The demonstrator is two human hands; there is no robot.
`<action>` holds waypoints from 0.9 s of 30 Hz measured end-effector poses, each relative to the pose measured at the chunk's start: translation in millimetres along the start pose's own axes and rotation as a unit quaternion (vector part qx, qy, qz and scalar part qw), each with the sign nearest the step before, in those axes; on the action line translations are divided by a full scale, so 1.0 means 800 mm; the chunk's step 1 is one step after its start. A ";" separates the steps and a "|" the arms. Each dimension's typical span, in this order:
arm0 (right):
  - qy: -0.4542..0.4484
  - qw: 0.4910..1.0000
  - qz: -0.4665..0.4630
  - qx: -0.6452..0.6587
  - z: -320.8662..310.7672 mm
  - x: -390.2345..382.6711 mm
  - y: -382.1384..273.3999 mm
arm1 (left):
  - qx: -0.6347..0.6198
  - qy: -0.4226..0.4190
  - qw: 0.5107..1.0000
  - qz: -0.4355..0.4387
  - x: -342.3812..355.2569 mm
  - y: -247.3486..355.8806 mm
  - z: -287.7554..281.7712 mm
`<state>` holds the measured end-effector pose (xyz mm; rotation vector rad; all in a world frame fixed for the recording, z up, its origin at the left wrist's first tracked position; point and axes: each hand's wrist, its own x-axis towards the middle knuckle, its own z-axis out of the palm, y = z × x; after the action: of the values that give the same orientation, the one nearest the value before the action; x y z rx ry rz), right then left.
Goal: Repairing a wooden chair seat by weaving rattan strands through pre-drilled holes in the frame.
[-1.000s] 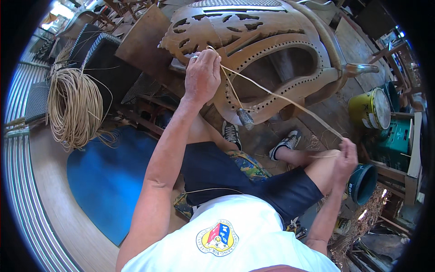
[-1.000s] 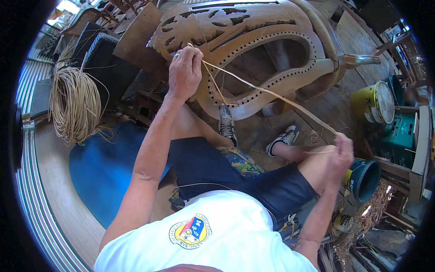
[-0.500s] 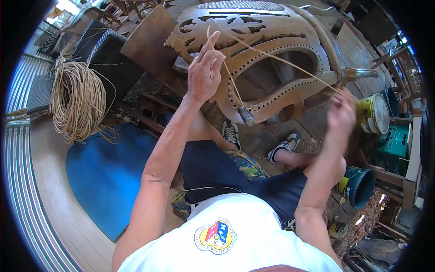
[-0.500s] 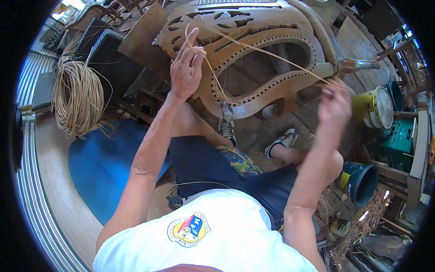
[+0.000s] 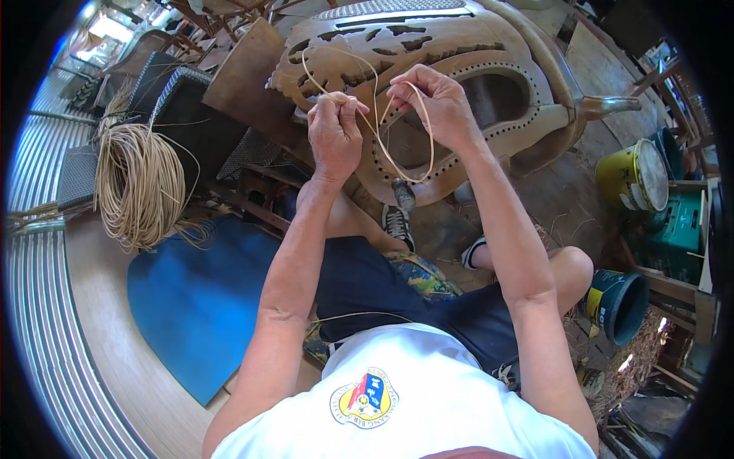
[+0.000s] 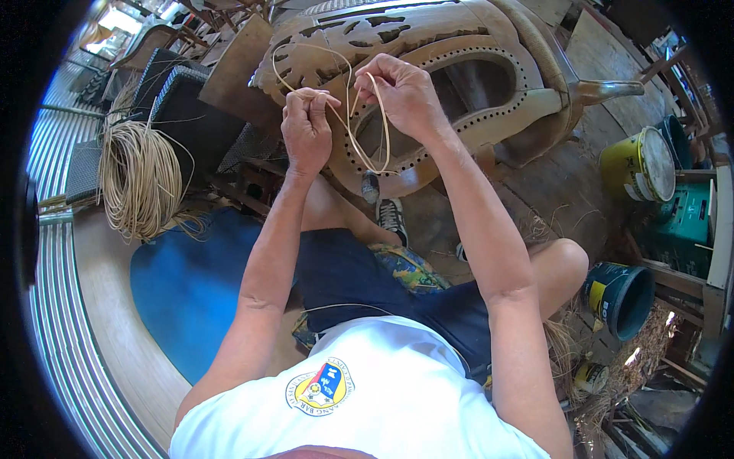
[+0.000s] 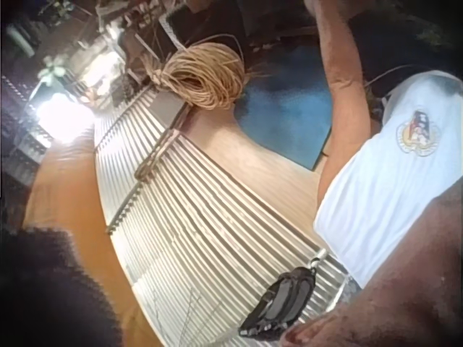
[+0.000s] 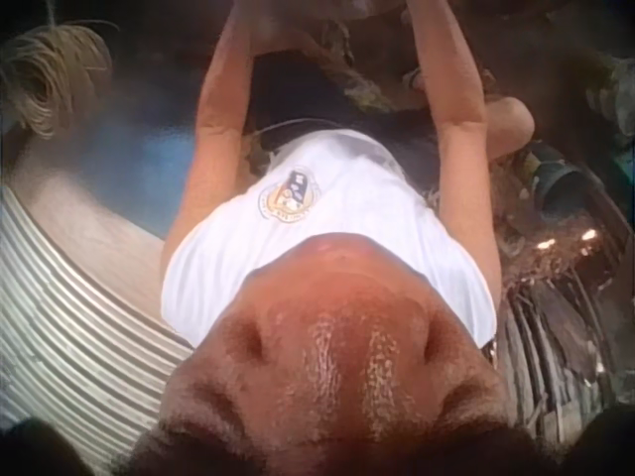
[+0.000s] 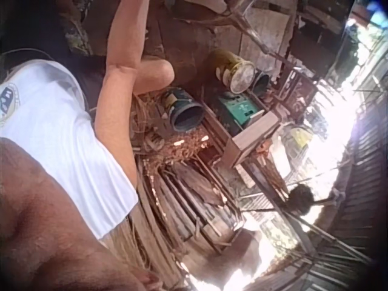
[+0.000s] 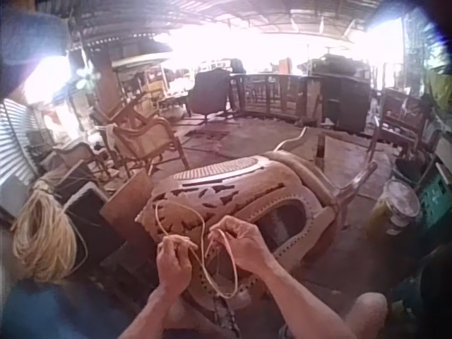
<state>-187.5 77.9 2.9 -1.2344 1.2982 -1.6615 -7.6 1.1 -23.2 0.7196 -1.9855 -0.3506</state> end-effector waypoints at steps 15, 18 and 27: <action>0.010 0.977 -0.173 -0.122 0.021 -0.037 0.005 | -0.028 0.021 0.999 -0.003 -0.001 -0.007 0.006; -0.029 0.961 -0.212 -0.177 0.019 -0.038 -0.006 | -0.022 0.024 0.999 -0.009 -0.002 -0.004 0.005; -0.103 0.968 -0.153 -0.167 0.012 -0.021 -0.018 | 0.067 0.071 0.995 0.032 0.002 -0.008 0.009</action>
<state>-172.2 94.0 12.7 -1.8376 1.3442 -1.5028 -12.5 -5.0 -29.0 0.7414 -1.9052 -0.1258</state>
